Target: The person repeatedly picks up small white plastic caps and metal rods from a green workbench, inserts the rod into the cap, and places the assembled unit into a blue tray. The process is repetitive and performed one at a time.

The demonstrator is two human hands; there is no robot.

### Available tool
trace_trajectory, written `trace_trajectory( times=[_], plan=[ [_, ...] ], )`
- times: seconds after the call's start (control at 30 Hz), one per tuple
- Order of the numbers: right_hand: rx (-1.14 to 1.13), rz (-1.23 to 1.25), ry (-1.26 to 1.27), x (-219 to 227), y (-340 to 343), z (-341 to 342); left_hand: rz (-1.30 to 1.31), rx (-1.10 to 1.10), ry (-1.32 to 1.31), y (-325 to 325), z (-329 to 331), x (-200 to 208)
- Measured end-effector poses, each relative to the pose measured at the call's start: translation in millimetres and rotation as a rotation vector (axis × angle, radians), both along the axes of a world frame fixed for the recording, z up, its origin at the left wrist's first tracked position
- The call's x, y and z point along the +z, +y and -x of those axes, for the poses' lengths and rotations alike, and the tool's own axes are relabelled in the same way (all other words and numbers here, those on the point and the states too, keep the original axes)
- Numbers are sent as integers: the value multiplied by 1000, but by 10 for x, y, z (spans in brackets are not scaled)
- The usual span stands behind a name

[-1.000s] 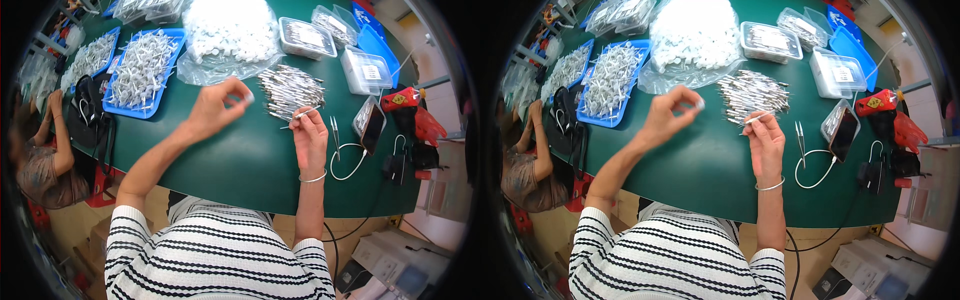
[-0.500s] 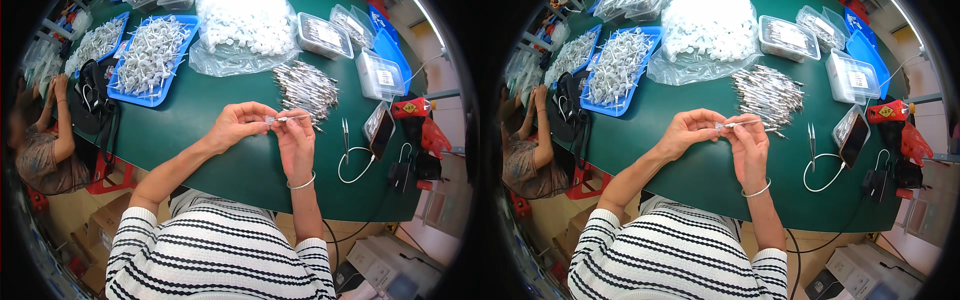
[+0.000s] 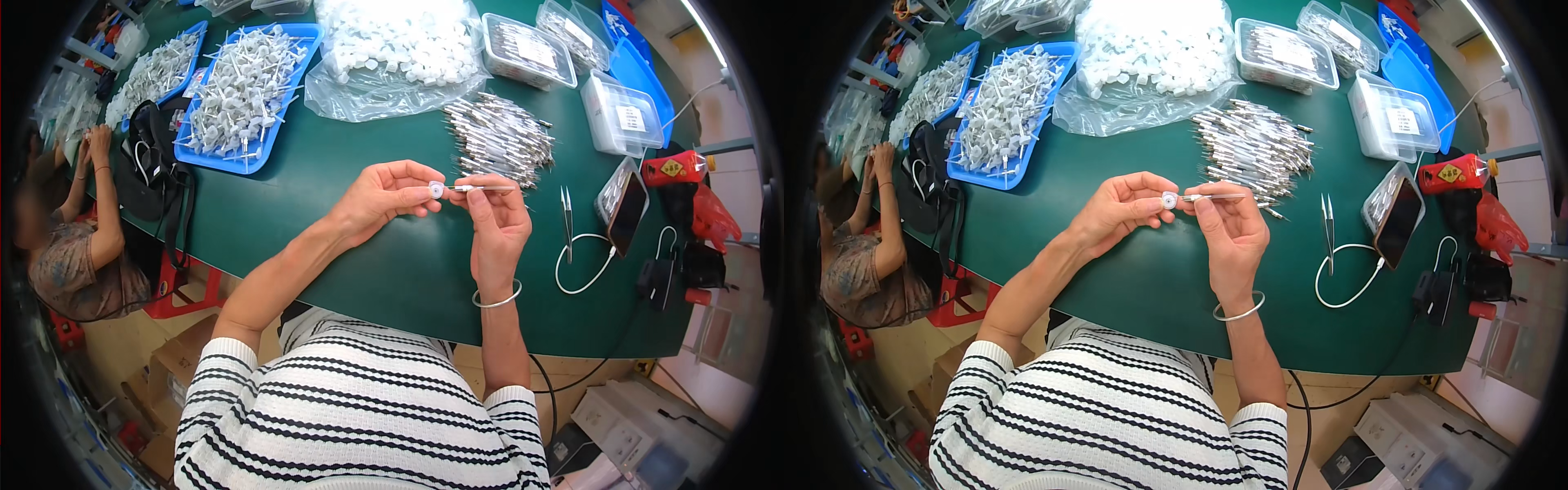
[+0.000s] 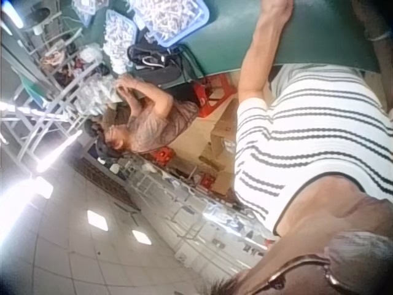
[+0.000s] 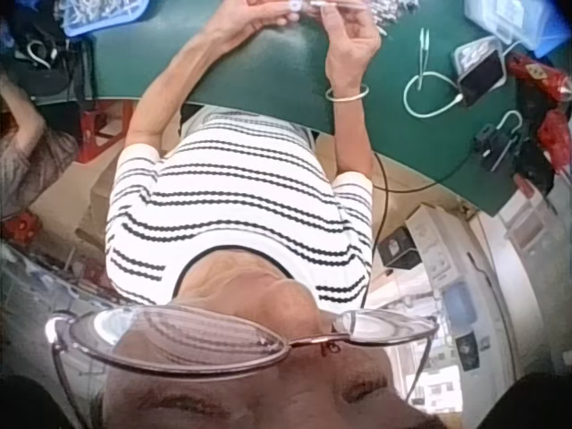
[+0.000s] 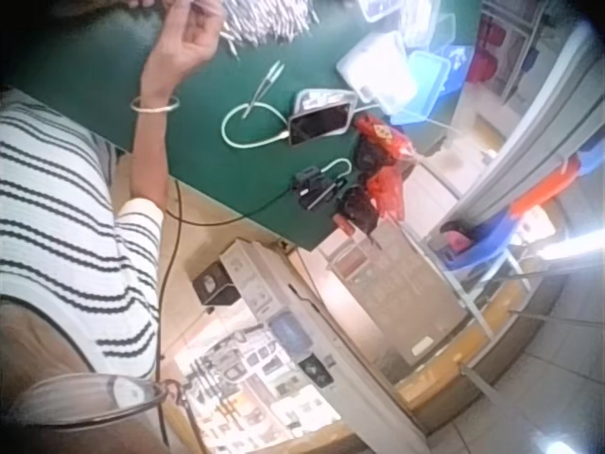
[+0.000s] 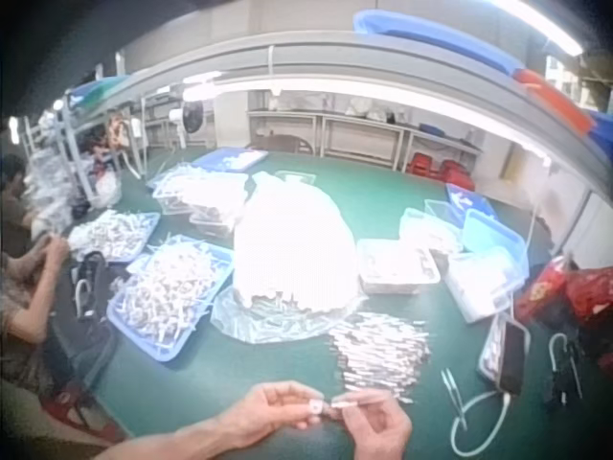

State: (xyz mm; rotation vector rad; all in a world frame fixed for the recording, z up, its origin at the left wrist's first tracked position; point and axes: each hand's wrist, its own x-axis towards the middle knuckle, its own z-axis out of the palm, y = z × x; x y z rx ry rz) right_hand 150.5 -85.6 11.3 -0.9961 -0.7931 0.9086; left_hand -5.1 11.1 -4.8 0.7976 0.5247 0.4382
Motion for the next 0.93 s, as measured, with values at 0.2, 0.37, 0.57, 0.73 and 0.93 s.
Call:
trace_trajectory(
  times=[0.2, 0.37, 0.57, 0.73, 0.93],
  plan=[
    [-40, -17, -147, 40, -37, 33, 46, -8, -5, 4, -4, -4],
    [-53, -28, -176, 31, -41, 38, 32, -17, 14, -8, -17, 8],
    [-85, -4, -271, 19, -42, 48, 8, 1, 7, -21, -16, 2],
    [-118, 6, -345, 21, -45, 50, 10, 10, 6, -20, -17, 11],
    [-144, 12, -439, 35, -49, 49, 23, 9, 6, -23, -15, 6]
  ],
)
